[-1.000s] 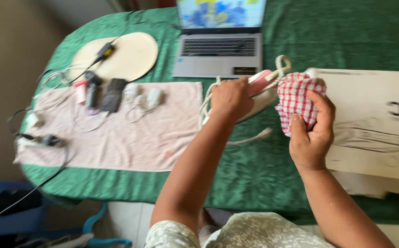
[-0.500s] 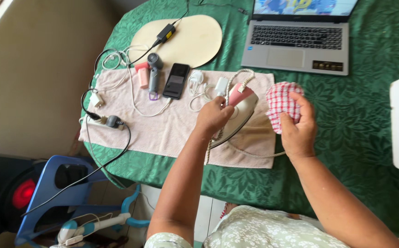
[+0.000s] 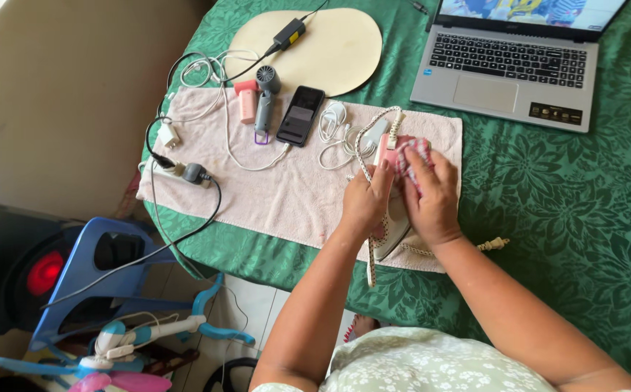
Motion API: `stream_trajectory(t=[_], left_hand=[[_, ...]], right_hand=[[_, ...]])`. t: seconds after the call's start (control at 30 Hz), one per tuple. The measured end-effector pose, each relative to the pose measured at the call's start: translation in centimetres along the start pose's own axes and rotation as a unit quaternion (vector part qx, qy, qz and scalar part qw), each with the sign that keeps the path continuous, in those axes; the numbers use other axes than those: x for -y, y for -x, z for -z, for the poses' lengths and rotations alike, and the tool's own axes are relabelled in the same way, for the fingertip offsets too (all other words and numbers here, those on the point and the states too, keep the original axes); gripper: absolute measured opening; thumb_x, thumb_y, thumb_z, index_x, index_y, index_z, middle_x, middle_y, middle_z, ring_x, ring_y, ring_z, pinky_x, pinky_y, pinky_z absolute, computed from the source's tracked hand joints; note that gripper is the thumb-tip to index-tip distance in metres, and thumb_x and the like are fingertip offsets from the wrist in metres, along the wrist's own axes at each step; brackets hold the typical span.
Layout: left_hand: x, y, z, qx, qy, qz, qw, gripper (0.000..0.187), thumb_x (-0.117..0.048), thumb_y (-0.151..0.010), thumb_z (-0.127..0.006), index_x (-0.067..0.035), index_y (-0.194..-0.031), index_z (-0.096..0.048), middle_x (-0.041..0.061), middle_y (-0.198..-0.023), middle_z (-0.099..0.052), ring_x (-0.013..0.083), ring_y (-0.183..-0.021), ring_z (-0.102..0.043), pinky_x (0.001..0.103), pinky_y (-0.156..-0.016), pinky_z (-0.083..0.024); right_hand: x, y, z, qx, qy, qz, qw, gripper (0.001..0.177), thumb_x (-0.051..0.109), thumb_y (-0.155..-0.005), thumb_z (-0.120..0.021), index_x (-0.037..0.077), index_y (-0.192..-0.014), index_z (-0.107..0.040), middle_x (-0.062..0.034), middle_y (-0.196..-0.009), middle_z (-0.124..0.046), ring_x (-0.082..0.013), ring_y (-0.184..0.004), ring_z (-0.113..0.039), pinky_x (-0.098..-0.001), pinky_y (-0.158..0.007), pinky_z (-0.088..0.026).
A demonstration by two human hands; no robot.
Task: The person cleans a pink and white electric iron using a red and white checkered cloth. They wipe the iron's body and soleplate, then plug it into a power strip and briefly test it on a towel. The person also handles the iron's cord and a nearby fan.
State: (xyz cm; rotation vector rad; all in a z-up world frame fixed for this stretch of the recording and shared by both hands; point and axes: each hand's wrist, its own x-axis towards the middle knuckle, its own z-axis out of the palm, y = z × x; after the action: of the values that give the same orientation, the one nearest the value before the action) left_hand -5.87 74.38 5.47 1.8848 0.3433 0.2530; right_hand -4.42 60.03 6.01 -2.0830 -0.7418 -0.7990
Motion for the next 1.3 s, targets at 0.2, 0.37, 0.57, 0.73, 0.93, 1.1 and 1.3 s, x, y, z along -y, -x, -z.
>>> stream_trajectory(t=[0.2, 0.37, 0.57, 0.73, 0.93, 1.1, 1.3], left_hand=[[-0.6, 1.0, -0.5, -0.052, -0.012, 0.008, 0.999, 0.058, -0.055, -0.099, -0.045, -0.006, -0.110, -0.074, 0.018, -0.085, -0.076, 0.0316, -0.082, -0.075, 0.044, -0.074, -0.056], [0.8, -0.4, 0.3, -0.110, 0.048, 0.031, 0.992, 0.063, -0.059, -0.098, -0.046, -0.004, -0.116, -0.071, 0.013, -0.083, -0.075, 0.0217, -0.077, -0.073, 0.038, -0.064, -0.055], [0.9, 1.1, 0.2, -0.122, 0.151, 0.077, 0.978, 0.053, -0.053, -0.098, -0.061, -0.001, -0.103, -0.067, 0.004, -0.073, -0.064, 0.0108, -0.061, -0.058, 0.029, -0.054, -0.048], [-1.7, 3.2, -0.4, -0.109, 0.213, 0.072, 0.968, 0.044, -0.040, -0.086, -0.075, -0.002, -0.106, -0.064, 0.001, -0.076, -0.066, 0.0101, -0.057, -0.057, 0.030, -0.046, -0.047], [-1.1, 3.2, -0.2, -0.150, 0.309, 0.062, 0.937, 0.042, -0.037, -0.090, -0.074, -0.003, -0.112, -0.062, 0.000, -0.072, -0.060, 0.0078, -0.056, -0.053, 0.026, -0.048, -0.044], [0.4, 3.1, -0.5, -0.109, 0.372, 0.056, 0.920, 0.036, -0.036, -0.092, -0.070, -0.005, -0.110, -0.063, 0.000, -0.069, -0.058, 0.0084, -0.056, -0.053, 0.025, -0.051, -0.043], [1.4, 4.4, -0.3, -0.067, 0.375, 0.055, 0.923, 0.033, -0.036, -0.097, -0.071, -0.004, -0.104, -0.063, 0.000, -0.072, -0.059, 0.0083, -0.060, -0.052, 0.025, -0.054, -0.041]], right_hand=[[-1.5, -0.3, 0.0, 0.061, -0.025, -0.063, 0.996, 0.054, 0.007, -0.092, -0.067, 0.001, -0.146, -0.060, -0.0207, -0.123, -0.057, -0.0381, -0.112, -0.060, -0.0433, -0.099, -0.052], [-2.7, 0.6, 2.2, 0.293, -0.077, -0.183, 0.935, 0.040, 0.015, -0.084, -0.068, 0.011, -0.123, -0.073, -0.0164, -0.112, -0.072, -0.0323, -0.103, -0.072, -0.0390, -0.094, -0.057], [-4.3, -1.4, 3.4, 0.228, -0.096, -0.114, 0.962, 0.046, 0.020, -0.090, -0.068, 0.011, -0.135, -0.067, -0.0200, -0.135, -0.063, -0.0357, -0.120, -0.064, -0.0412, -0.105, -0.050], [-3.0, -1.6, 1.5, 0.163, -0.050, 0.012, 0.985, 0.052, 0.018, -0.098, -0.067, 0.003, -0.146, -0.056, -0.0265, -0.150, -0.048, -0.0447, -0.125, -0.053, -0.0474, -0.108, -0.044], [0.0, 2.9, 2.5, 0.138, -0.050, 0.023, 0.989, 0.047, 0.010, -0.098, -0.062, 0.004, -0.145, -0.057, -0.0200, -0.140, -0.053, -0.0368, -0.117, -0.054, -0.0435, -0.105, -0.047], [-0.8, -0.4, 1.4, 0.071, 0.006, 0.034, 0.997, 0.042, 0.010, -0.104, -0.062, 0.002, -0.144, -0.055, -0.0201, -0.133, -0.053, -0.0364, -0.119, -0.052, -0.0421, -0.107, -0.046], [-0.6, -2.5, 0.4, 0.024, 0.003, 0.039, 0.999, 0.026, 0.013, -0.103, -0.064, 0.003, -0.125, -0.056, -0.0191, -0.117, -0.058, -0.0393, -0.109, -0.055, -0.0502, -0.098, -0.046]])
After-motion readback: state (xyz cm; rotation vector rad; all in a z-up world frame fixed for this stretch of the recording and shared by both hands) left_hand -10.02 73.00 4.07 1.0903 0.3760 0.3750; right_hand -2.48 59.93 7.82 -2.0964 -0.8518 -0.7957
